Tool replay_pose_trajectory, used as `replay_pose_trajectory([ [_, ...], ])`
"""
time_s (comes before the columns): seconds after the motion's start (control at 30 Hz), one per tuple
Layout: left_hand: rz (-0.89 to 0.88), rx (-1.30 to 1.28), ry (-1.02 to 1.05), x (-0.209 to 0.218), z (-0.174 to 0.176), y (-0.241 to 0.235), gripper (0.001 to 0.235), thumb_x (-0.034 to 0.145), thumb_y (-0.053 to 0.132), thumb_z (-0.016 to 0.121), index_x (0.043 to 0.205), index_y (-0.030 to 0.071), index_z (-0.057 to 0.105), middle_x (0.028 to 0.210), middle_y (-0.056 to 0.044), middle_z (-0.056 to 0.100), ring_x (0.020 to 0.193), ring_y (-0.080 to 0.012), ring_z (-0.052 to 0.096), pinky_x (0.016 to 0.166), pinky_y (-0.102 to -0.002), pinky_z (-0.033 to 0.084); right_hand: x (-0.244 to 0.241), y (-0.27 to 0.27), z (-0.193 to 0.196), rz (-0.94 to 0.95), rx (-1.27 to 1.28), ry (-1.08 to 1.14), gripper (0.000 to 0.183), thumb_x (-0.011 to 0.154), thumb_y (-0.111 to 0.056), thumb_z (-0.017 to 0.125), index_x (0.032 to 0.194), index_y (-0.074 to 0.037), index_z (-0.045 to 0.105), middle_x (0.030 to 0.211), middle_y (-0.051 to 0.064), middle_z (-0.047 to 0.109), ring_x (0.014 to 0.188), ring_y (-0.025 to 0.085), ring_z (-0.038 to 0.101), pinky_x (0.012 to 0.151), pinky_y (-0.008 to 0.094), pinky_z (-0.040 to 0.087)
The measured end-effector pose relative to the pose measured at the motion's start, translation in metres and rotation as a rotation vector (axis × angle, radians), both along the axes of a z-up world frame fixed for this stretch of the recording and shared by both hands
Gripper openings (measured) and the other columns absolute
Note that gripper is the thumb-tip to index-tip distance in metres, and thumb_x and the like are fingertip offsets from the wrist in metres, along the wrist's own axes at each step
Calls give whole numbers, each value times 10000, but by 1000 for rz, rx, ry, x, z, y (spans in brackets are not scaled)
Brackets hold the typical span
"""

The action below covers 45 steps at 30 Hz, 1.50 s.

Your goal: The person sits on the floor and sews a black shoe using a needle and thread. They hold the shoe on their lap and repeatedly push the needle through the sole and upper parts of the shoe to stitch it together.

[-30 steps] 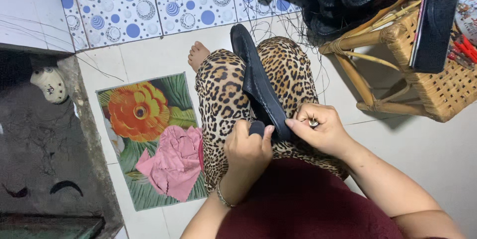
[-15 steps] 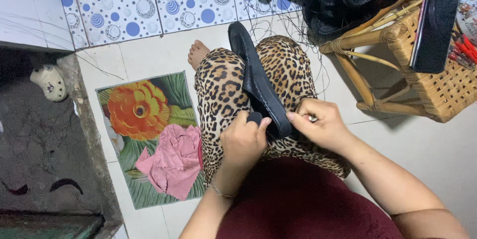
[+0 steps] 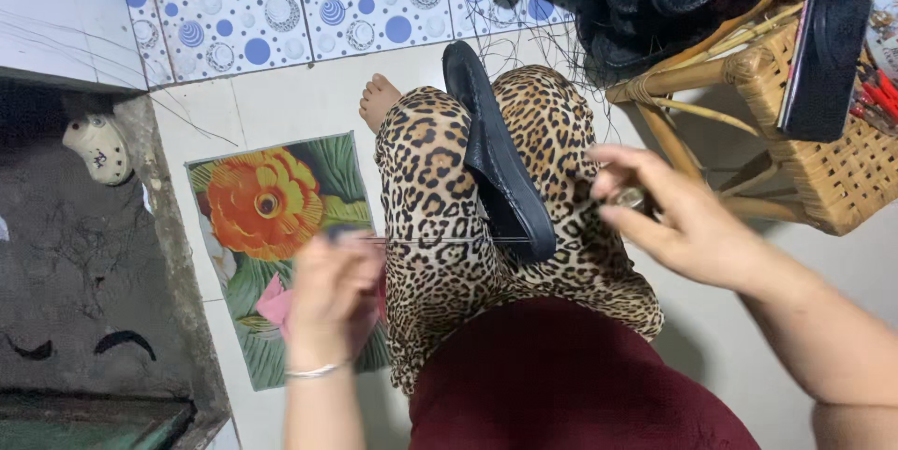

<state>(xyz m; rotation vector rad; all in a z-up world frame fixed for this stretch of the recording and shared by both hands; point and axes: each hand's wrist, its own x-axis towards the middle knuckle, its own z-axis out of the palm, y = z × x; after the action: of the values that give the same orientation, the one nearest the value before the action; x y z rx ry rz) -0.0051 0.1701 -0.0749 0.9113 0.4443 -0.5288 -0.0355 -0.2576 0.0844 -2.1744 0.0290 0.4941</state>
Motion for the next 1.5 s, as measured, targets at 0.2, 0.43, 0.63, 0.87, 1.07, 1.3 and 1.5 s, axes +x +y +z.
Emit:
replay_pose_trajectory([
  [0.2, -634, 1623, -56, 10, -28, 68, 470, 965, 470, 622, 1181, 64, 719, 1119, -242, 729, 1074, -454, 664, 940, -505, 490, -13, -15, -17, 394, -194, -21, 630, 995, -319, 533, 1601, -313, 363, 1106, 46, 602, 977, 212, 637, 873, 353, 523],
  [0.43, -113, 1426, -1005, 4, 64, -87, 314, 931, 170, 707, 1139, -55, 643, 1185, -230, 610, 1121, -390, 585, 1027, -502, 461, 3, 1, -6, 611, -447, -8, 590, 1010, -351, 515, 1573, -424, 354, 873, 63, 481, 611, 276, 536, 524, 432, 482],
  [0.63, -239, 1195, -1390, -8, 90, -156, 627, 964, 592, 552, 1219, 22, 615, 1366, -214, 579, 1330, -430, 552, 1134, -668, 423, 10, 6, -4, 526, -242, -217, 428, 956, -349, 622, 1383, -335, 647, 968, -14, 722, 783, 225, 714, 619, 395, 575],
  [0.87, -416, 1296, -1367, -15, 68, -165, 810, 963, 670, 486, 1407, -7, 516, 1514, -263, 480, 1434, -463, 466, 1198, -661, 322, 15, -5, -16, 605, -296, -97, 507, 923, -307, 640, 1418, -407, 596, 943, -46, 735, 808, 204, 721, 570, 405, 559],
  [1.07, -418, 1368, -1401, -22, 49, -169, 804, 981, 680, 424, 1398, 2, 536, 1504, -257, 491, 1425, -449, 481, 1184, -675, 308, 27, 3, -5, 783, -572, 125, 864, 782, -139, 657, 1522, -530, 438, 859, -19, 648, 800, 283, 687, 565, 499, 548],
  [1.3, -471, 1424, -1400, -19, 44, -172, 846, 972, 702, 303, 1395, 19, 566, 1505, -223, 509, 1426, -389, 493, 1164, -648, 332, 23, 14, -2, 782, -593, -24, 616, 780, -183, 637, 1369, -326, 530, 867, 35, 680, 845, 325, 719, 593, 517, 569],
  [1.5, -272, 1420, -1480, -16, 30, -178, 888, 909, 708, 416, 1432, -1, 529, 1537, -230, 496, 1430, -371, 492, 1225, -586, 193, 42, 33, 9, 815, -544, -16, 381, 869, -52, 614, 1220, -201, 617, 919, 152, 756, 729, 271, 793, 655, 411, 644],
])
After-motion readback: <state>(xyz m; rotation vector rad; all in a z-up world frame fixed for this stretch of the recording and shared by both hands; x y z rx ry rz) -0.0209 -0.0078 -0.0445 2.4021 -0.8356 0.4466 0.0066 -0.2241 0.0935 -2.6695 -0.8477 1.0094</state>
